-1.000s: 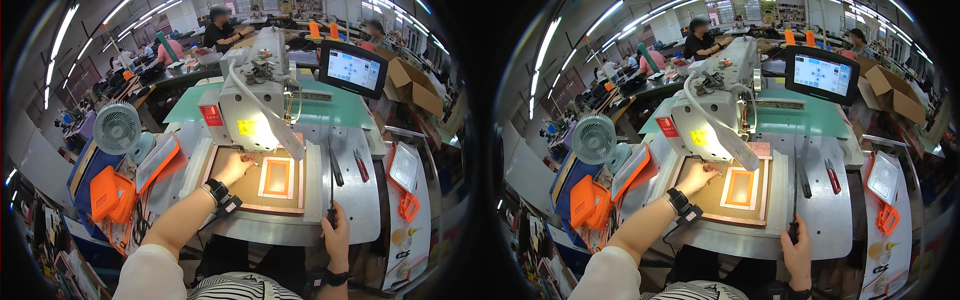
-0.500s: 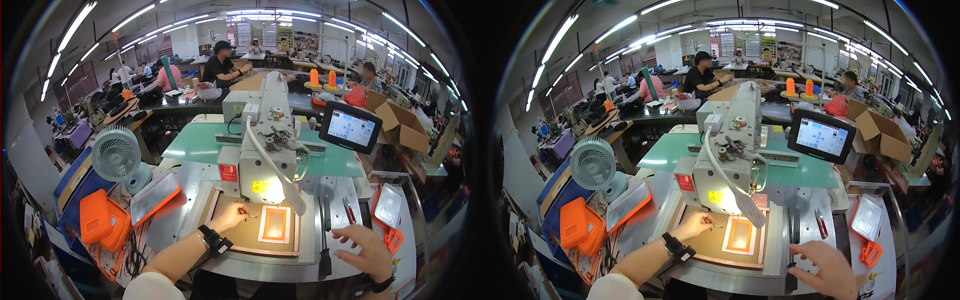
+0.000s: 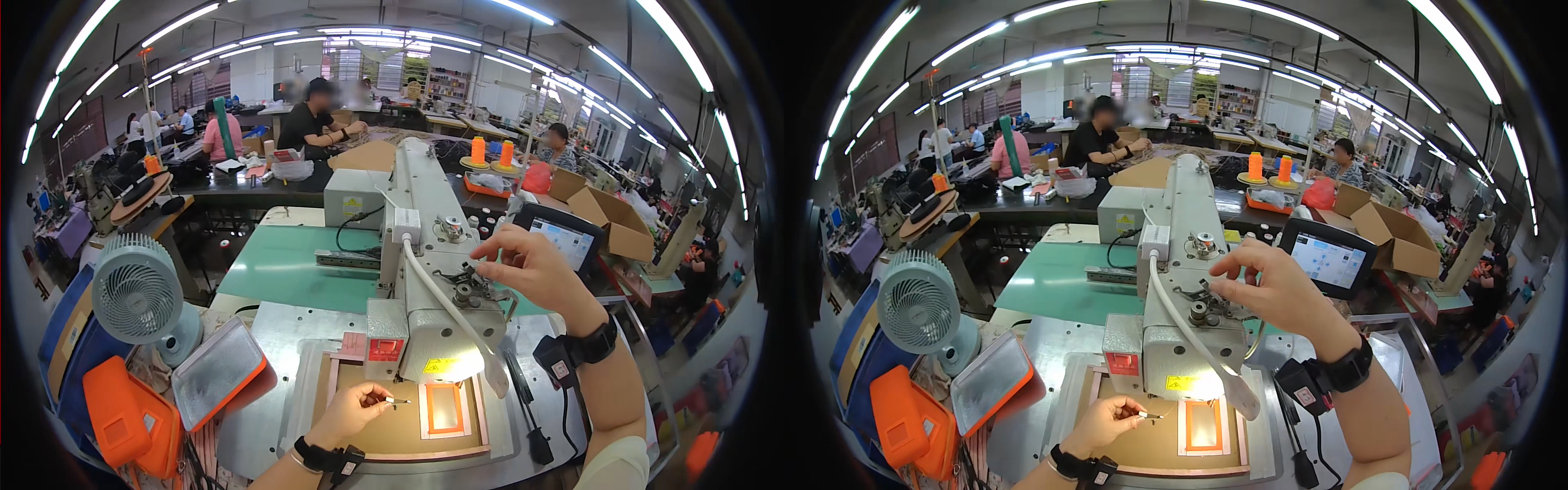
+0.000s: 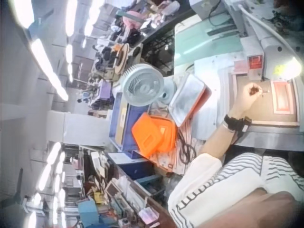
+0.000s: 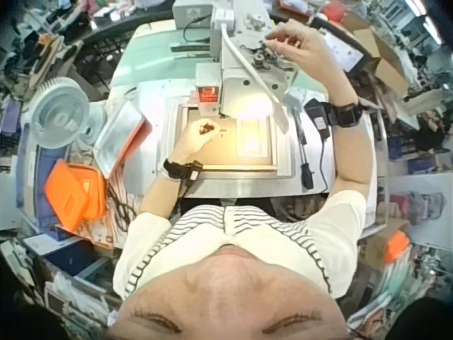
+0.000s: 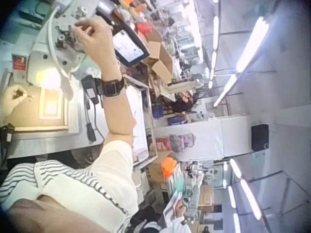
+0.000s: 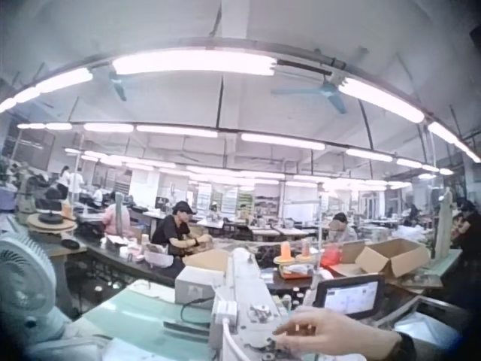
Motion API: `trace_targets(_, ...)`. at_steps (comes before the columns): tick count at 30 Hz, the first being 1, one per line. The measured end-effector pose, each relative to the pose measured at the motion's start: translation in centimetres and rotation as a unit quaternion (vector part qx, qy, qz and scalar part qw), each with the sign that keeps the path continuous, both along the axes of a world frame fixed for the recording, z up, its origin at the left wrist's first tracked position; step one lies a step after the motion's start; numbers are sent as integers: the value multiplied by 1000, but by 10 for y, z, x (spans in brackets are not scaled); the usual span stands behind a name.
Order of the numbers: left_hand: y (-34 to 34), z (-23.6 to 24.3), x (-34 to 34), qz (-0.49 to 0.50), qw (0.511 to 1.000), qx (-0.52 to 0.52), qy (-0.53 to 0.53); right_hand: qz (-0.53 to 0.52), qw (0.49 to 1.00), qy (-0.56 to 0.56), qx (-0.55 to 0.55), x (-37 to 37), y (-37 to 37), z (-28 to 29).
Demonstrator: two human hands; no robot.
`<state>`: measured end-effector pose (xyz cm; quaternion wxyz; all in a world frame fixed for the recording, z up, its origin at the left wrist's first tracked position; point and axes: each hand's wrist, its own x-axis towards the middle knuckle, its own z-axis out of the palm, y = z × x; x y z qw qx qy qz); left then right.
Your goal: Use a specialized sewing machine to attach components and inspect a first aid kit bag.
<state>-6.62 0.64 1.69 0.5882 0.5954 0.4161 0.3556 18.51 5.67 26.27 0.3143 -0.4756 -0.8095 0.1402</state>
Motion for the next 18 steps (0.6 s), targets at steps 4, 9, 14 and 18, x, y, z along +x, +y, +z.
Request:
trace_targets(4,-11,10,2,-10,1000,-6,-21,68,995,28,-71,-5,17,-9)
trace_targets(9,-14,16,5,-16,999,-1,-31,71,984,131,-96,-6,22,-18)
trace_targets(14,-14,13,5,-20,1000,14,-15,28,974,207,-88,-8,19,-23)
trace_targets(18,-15,10,6,-28,999,2,-27,31,955,292,-29,-9,23,-28)
